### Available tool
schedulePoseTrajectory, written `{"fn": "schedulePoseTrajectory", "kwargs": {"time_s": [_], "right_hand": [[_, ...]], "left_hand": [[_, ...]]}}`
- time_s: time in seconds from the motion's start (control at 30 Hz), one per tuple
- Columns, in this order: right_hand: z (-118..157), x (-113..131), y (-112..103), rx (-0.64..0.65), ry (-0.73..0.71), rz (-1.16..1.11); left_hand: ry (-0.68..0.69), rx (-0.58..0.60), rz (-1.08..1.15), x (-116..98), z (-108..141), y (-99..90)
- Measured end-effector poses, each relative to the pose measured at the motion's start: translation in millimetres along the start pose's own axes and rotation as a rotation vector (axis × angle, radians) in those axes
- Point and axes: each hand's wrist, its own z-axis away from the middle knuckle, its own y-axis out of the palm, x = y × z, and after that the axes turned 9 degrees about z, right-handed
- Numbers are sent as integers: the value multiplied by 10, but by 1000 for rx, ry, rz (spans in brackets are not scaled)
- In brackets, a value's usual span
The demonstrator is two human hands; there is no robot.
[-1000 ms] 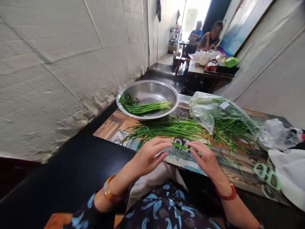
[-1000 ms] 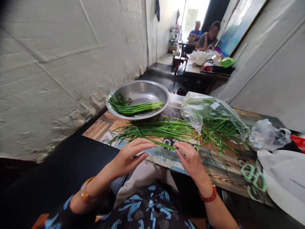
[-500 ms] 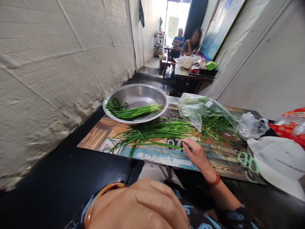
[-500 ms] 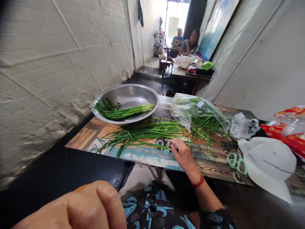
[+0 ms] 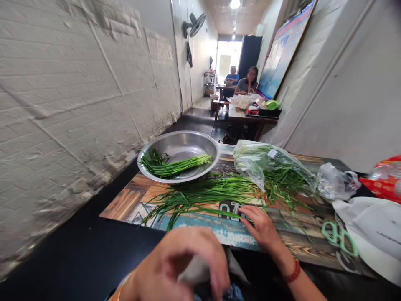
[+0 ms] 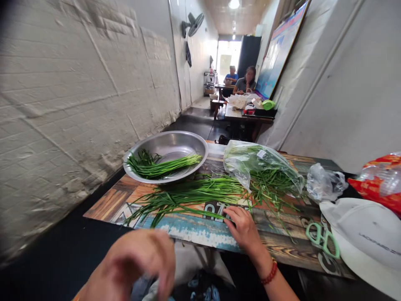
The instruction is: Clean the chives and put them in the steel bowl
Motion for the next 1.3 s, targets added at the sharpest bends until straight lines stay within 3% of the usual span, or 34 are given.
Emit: {"fn": "schedulePoseTrajectory", "kwargs": {"time_s": [0.1, 0.2, 0.3, 0.4, 0.6, 0.73, 0.8, 0.87, 0.97, 1.03, 1.1, 1.17, 1.3], "right_hand": [[31, -29, -23, 25, 7, 24], [62, -56, -17, 61, 18, 49], [77, -69, -5, 82, 26, 57], [76, -67, -5, 86, 29, 55], [46, -33, -37, 68, 63, 13], [-67, -34, -101, 20, 131, -99], [-192, -42, -154, -9, 138, -157], [-350, -40, -218, -42, 135, -201], [-574, -7, -288, -92, 92, -230], [-679, 24, -284, -124, 60, -235], [-750, 36, -240, -147, 49, -250], [-812, 3, -182, -154, 61, -291], [-986, -252, -141, -179, 236, -436]], "left_hand": [[-147, -488, 56, 54, -65, -265], [-163, -927, 168, 246, -94, -620], [-121, -1130, 213, 413, -86, -928], [-90, -1175, 170, 472, -114, -1128], [-43, -1155, 126, 531, -289, -1288], [-74, -1101, 71, 700, -351, -1261], [-113, -1042, -85, 794, -354, -1190], [-118, -908, -422, 864, -364, -1080], [-66, -537, -999, 930, -449, -888], [-89, -302, -1224, 972, -566, -779], [-174, -163, -1319, 1030, -711, -711], [-259, -122, -1319, 1103, -858, -695], [-335, -222, -1237, 1212, -1088, -793]]}}
